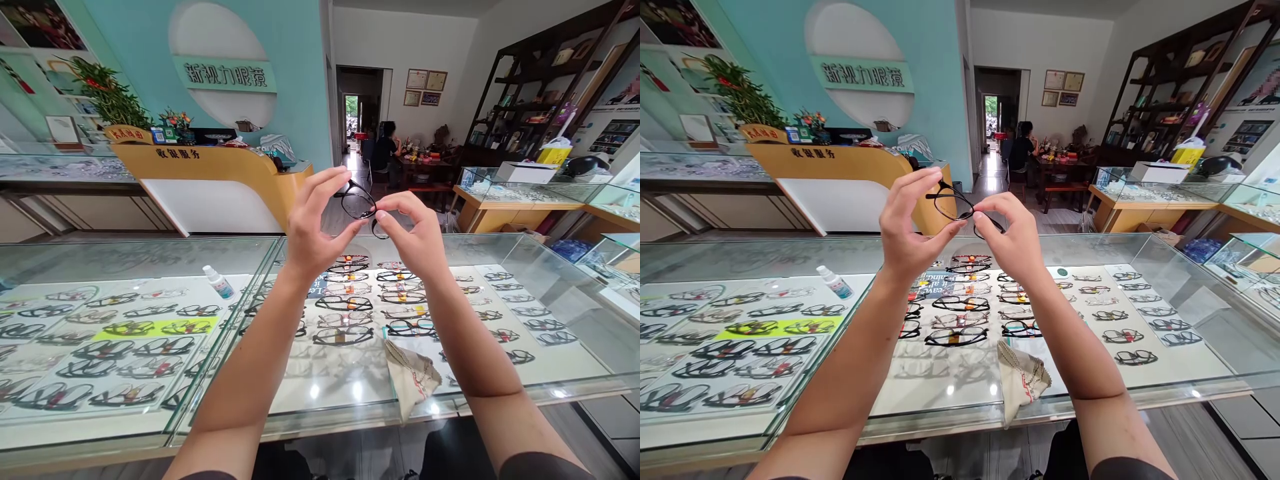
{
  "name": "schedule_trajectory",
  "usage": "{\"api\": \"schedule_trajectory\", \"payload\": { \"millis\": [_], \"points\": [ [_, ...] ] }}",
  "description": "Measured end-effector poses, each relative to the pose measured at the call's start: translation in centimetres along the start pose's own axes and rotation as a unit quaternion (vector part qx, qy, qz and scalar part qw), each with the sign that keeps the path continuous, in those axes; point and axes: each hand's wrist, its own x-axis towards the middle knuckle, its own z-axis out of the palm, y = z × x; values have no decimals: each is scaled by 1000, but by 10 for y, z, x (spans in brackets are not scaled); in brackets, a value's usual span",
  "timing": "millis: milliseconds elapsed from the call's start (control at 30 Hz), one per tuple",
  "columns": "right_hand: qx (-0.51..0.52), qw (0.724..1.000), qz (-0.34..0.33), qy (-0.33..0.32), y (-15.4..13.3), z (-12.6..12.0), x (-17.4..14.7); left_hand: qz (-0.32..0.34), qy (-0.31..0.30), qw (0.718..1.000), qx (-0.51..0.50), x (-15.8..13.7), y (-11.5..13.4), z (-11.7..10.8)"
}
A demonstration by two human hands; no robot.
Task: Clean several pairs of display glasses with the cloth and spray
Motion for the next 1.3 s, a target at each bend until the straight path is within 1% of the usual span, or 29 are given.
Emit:
{"api": "schedule_trajectory", "payload": {
  "millis": [167,300,433,567,833,900,967,1000,1067,1100,1133,1167,1233,1267,1300],
  "points": [
    [25,999,3,-32,5,-2,1,-18,-5,1000,-2,1,4,-3],
    [26,998,11,-51,6,-4,2,-60,-10,997,-41,-1,6,-2],
    [29,998,16,-57,7,-4,1,-100,-20,990,-94,-5,5,2],
    [54,996,29,-63,9,-1,1,-131,-28,982,-133,-7,5,4],
    [111,988,70,-83,11,7,0,-146,-53,964,-215,-7,-2,8],
    [119,988,66,-71,13,10,-2,-149,-61,962,-221,-8,-3,10],
    [104,992,54,-43,16,14,-3,-150,-47,968,-197,-8,1,13],
    [90,995,46,-25,17,15,-3,-150,-20,973,-172,-9,5,15],
    [57,998,25,14,19,17,-3,-155,72,980,-103,-9,17,18],
    [40,999,12,34,20,17,-3,-159,114,978,-71,-9,25,19],
    [24,998,-2,51,20,17,-3,-168,135,975,-52,-9,33,20],
    [9,998,-16,67,19,18,-4,-184,130,973,-47,-9,40,20],
    [-18,995,-39,95,16,19,-5,-237,67,966,-80,-7,51,20],
    [-30,992,-49,109,14,21,-5,-269,33,956,-110,-7,54,20],
    [-40,990,-58,121,12,22,-7,-298,14,944,-142,-6,55,19]
  ]
}}
